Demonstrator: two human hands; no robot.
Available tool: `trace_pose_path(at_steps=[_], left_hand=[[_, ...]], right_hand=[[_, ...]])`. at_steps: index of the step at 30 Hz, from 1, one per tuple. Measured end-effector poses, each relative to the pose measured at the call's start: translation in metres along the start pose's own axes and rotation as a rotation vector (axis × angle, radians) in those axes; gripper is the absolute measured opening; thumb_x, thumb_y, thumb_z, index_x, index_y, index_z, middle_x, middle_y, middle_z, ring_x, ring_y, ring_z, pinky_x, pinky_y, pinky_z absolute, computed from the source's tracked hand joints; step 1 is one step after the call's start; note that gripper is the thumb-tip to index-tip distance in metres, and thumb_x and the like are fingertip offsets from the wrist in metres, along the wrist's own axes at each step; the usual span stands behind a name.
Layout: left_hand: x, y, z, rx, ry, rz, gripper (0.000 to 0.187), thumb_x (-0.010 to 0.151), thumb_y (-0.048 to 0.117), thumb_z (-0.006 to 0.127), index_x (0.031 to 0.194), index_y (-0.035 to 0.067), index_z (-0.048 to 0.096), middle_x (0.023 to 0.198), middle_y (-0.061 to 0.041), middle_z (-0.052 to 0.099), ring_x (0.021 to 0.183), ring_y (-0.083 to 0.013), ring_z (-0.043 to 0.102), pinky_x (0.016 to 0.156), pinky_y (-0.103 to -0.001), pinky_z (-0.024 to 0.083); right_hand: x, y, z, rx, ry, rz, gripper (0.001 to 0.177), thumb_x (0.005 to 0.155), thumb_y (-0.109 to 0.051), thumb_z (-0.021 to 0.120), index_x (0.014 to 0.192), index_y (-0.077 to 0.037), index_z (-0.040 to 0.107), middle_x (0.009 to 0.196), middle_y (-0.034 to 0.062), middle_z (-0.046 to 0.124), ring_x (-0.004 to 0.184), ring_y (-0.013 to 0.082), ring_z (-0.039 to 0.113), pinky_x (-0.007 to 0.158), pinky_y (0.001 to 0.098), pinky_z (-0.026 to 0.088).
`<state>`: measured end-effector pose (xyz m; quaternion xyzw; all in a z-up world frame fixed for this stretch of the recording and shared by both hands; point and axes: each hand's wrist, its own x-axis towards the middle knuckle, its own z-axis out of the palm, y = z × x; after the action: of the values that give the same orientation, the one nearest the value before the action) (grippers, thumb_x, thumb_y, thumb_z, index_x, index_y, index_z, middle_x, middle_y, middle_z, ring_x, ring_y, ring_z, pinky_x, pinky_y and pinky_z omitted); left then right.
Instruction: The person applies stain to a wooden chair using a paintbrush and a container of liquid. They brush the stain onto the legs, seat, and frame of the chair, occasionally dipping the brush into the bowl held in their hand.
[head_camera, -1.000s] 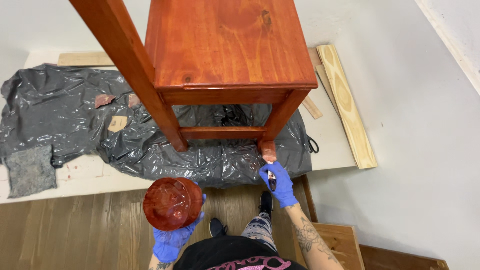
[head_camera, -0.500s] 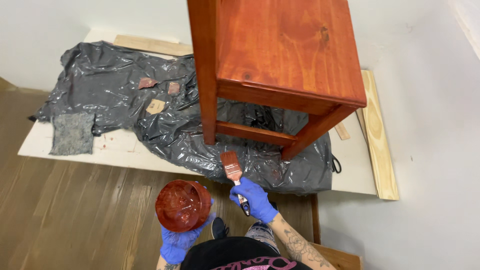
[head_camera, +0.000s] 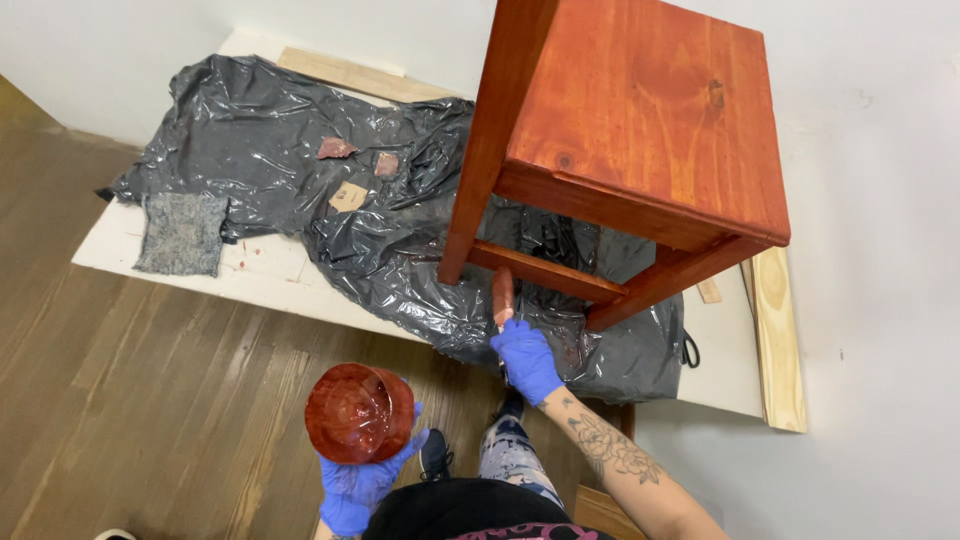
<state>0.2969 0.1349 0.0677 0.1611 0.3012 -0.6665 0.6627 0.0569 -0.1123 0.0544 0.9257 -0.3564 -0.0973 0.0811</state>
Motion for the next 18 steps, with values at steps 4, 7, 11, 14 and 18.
trace_pose_path(at_steps=[4, 7, 11, 14, 18], left_hand=[[0.009, 0.0, 0.0, 0.043, -0.111, -0.025, 0.11, 0.065, 0.07, 0.088, 0.157, 0.023, 0.051, 0.163, -0.017, 0.054, 0.149, -0.0496, 0.047, 0.115, -0.075, 0.037], [0.008, -0.007, 0.018, -0.137, -0.127, -0.111, 0.109, 0.065, 0.057, 0.1, 0.157, 0.023, 0.052, 0.159, -0.02, 0.057, 0.144, -0.0523, 0.052, 0.109, -0.074, 0.046], [0.01, -0.011, 0.019, -0.184, -0.181, -0.097, 0.101, 0.072, 0.054, 0.096, 0.156, 0.02, 0.052, 0.161, -0.023, 0.054, 0.147, -0.0512, 0.048, 0.113, -0.075, 0.041], [0.014, -0.012, 0.009, -0.123, -0.079, -0.03, 0.092, 0.077, 0.06, 0.084, 0.155, 0.022, 0.055, 0.162, -0.02, 0.056, 0.15, -0.0502, 0.047, 0.116, -0.077, 0.033], [0.014, -0.015, 0.008, -0.051, -0.172, -0.005, 0.103, 0.069, 0.059, 0.096, 0.155, 0.023, 0.054, 0.161, -0.022, 0.053, 0.147, -0.0525, 0.047, 0.109, -0.077, 0.042]], right_hand=[[-0.033, 0.015, 0.05, 0.089, -0.071, 0.059, 0.031, 0.081, 0.0, 0.074, 0.107, -0.015, 0.071, 0.104, 0.0151, 0.064, 0.092, 0.0341, 0.065, 0.068, 0.0479, 0.06], [-0.035, -0.005, -0.035, 0.215, -0.134, -0.023, 0.018, 0.09, 0.004, 0.08, 0.103, -0.006, 0.074, 0.104, 0.0185, 0.07, 0.096, 0.0354, 0.073, 0.082, 0.0436, 0.07], [-0.004, -0.014, -0.027, 0.159, 0.024, -0.192, 0.016, 0.094, 0.0, 0.075, 0.093, -0.013, 0.067, 0.086, 0.0064, 0.063, 0.083, 0.0246, 0.062, 0.064, 0.036, 0.061], [0.022, -0.007, -0.02, 0.026, 0.142, -0.252, 0.015, 0.086, -0.007, 0.077, 0.095, -0.017, 0.071, 0.096, 0.0087, 0.067, 0.087, 0.0285, 0.065, 0.062, 0.0423, 0.057], [0.013, 0.008, -0.014, 0.124, -0.035, -0.072, 0.03, 0.083, 0.01, 0.075, 0.102, -0.013, 0.071, 0.099, 0.0102, 0.066, 0.088, 0.0296, 0.066, 0.069, 0.0452, 0.062]])
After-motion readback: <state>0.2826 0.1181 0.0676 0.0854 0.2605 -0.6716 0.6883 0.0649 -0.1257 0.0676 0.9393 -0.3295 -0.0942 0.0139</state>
